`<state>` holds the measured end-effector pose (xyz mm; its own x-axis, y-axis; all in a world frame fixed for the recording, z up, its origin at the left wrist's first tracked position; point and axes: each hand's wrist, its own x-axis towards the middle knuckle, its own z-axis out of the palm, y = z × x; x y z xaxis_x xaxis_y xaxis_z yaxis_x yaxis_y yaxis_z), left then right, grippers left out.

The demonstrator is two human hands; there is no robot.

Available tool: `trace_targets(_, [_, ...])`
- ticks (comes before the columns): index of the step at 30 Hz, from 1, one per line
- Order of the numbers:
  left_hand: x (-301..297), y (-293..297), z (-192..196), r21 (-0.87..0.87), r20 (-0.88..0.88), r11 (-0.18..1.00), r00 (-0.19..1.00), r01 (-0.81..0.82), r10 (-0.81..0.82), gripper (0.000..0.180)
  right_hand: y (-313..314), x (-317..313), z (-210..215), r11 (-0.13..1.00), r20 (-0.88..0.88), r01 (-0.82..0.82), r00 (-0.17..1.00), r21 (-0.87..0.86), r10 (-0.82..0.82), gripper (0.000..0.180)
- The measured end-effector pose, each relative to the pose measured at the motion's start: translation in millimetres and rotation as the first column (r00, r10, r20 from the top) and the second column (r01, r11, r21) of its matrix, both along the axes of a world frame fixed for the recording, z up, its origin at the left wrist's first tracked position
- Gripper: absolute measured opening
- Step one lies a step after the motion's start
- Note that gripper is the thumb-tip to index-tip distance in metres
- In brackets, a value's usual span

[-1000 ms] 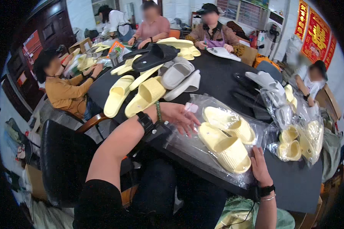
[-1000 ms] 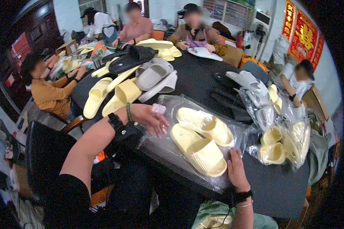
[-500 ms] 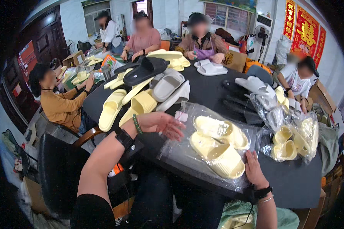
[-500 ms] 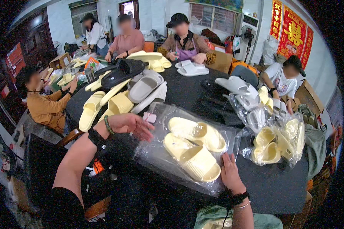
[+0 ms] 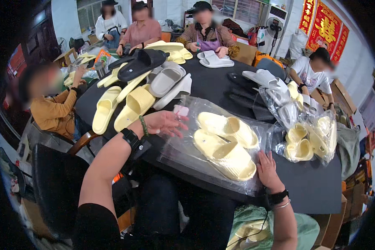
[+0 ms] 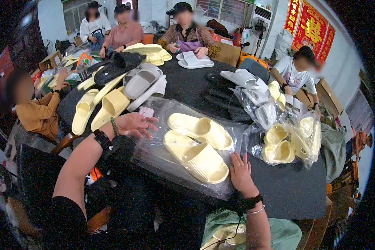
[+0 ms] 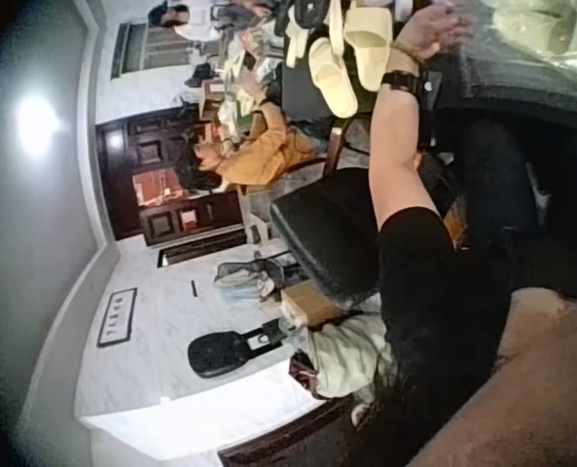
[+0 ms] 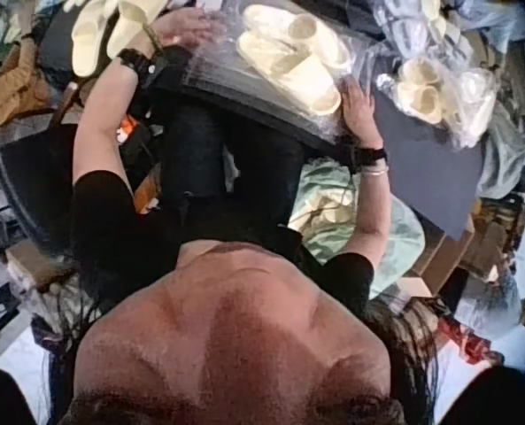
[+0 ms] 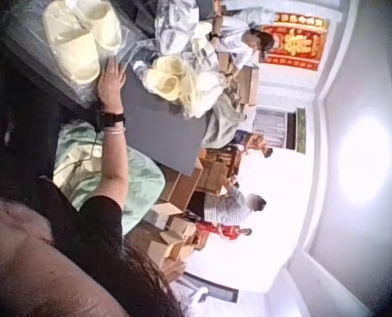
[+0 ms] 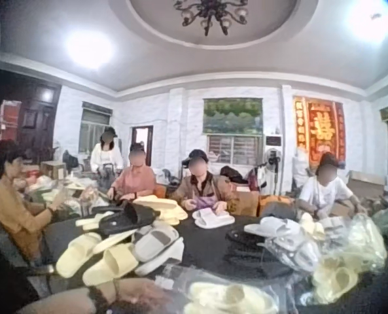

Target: The recorder is packing pairs of slides/sandals into plastic bags and then placing the bagged pairs into a larger collection sack.

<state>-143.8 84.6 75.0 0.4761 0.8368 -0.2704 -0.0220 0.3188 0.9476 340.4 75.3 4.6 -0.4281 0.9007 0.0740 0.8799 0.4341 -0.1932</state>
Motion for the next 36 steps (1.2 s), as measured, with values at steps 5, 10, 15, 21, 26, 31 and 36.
trace_targets(5, [8.7, 21.7, -13.6, 0.351, -0.301, 0.936, 0.948, 0.010, 0.103, 0.046, 9.5, 2.6, 6.6, 0.985, -0.170, -0.092, 0.978, 0.149, 0.117, 0.054])
trace_targets(10, [29.4, 47.8, -10.0, 0.749, -0.662, 0.284, 0.692, 0.598, 0.289, 0.075, 18.2, -1.4, 25.5, 0.961, -0.060, -0.110, 0.993, -0.254, 0.098, 0.060])
trace_targets(15, [69.1, 65.3, -10.2, 0.692, -0.714, 0.133, 0.646, 0.710, 0.270, 0.079, 14.3, -1.7, 20.0, 0.951, 0.082, -0.098, 0.989, -0.292, 0.126, 0.062])
trace_targets(21, [102.4, 22.0, -0.6, 0.585, -0.158, 0.789, 0.980, 0.190, -0.118, 0.082, 6.5, 7.9, 9.6, 0.966, 0.085, -0.025, 0.995, -0.259, 0.049, 0.061])
trace_targets(26, [149.8, 88.7, -22.9, 0.665, -0.740, 0.260, 0.666, 0.701, 0.096, 0.070, 12.0, -2.5, 18.3, 0.964, 0.098, -0.053, 0.992, -0.259, 0.080, 0.063])
trace_targets(31, [193.4, 90.2, -49.9, 0.716, -0.698, 0.292, 0.661, 0.634, 0.275, 0.048, 9.9, 3.4, 14.5, 0.974, 0.118, -0.025, 0.992, -0.227, 0.053, 0.061])
trace_targets(36, [191.1, 92.7, -64.0, 0.792, -0.588, 0.374, 0.768, 0.483, 0.253, 0.029, 7.5, -4.0, 15.7, 0.978, 0.085, -0.048, 0.994, -0.205, 0.066, 0.062])
